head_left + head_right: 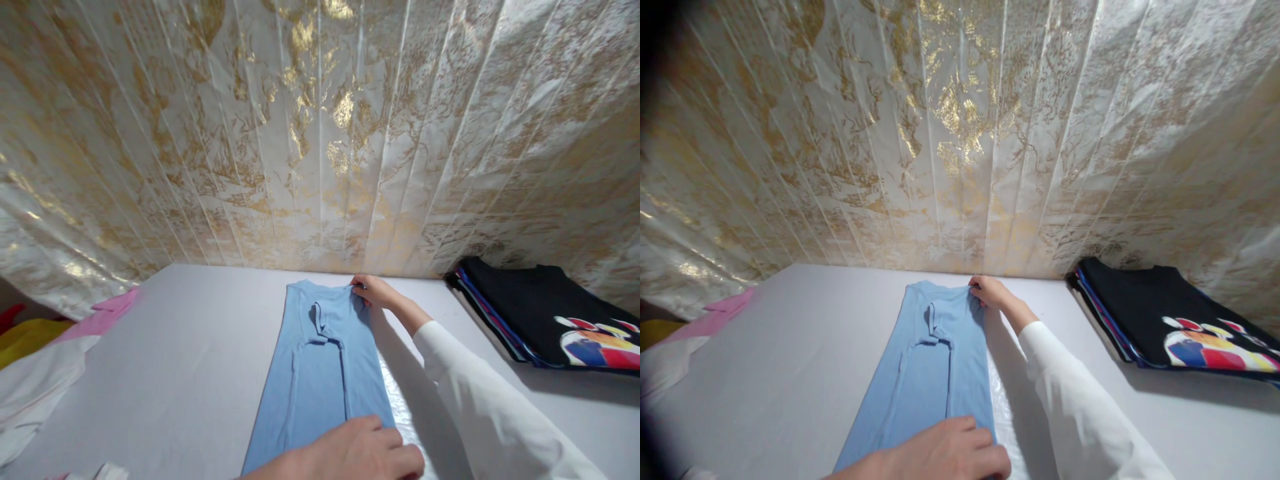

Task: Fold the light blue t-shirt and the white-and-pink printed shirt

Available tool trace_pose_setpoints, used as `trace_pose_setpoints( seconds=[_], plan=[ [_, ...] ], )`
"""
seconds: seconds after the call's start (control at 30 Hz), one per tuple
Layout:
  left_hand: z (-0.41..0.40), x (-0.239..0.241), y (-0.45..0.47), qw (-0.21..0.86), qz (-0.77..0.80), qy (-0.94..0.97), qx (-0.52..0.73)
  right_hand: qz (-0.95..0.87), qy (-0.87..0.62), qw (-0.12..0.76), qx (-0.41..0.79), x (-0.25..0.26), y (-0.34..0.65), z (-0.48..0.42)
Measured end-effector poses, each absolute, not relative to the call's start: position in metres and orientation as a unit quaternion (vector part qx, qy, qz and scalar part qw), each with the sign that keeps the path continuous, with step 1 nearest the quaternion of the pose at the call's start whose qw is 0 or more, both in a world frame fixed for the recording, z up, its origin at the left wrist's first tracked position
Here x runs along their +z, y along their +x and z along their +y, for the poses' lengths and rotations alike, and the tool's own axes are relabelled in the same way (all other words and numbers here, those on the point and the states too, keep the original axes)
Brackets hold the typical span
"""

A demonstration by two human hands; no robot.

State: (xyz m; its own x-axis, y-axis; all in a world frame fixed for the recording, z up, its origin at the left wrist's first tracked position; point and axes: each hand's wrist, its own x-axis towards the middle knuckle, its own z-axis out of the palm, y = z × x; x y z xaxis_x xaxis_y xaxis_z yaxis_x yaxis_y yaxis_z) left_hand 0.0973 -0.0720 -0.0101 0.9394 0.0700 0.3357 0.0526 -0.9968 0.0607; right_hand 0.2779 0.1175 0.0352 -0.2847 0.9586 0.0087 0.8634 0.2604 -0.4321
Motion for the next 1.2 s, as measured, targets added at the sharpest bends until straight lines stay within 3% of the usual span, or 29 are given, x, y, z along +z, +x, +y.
trace_pose_setpoints(
  seconds=[0.27, 0.6, 0.93, 1.2],
  plan=[
    [-0.071, 0.006, 0.108, 0.051, -0.012, 0.984, 0.171, -0.774, -0.600, 0.152, 0.133, 0.051, 0.280, 0.127],
    [-0.069, 0.001, 0.117, 0.082, -0.004, 0.987, 0.141, -0.778, -0.610, 0.142, 0.059, 0.023, 0.289, 0.130],
    [-0.066, 0.013, 0.079, -0.024, 0.023, 0.990, 0.135, -0.771, -0.594, 0.225, -0.046, 0.013, 0.264, 0.092],
    [-0.076, 0.032, 0.074, 0.069, 0.060, 0.987, 0.133, -0.795, -0.534, 0.288, -0.018, 0.033, 0.259, 0.022]
  ],
)
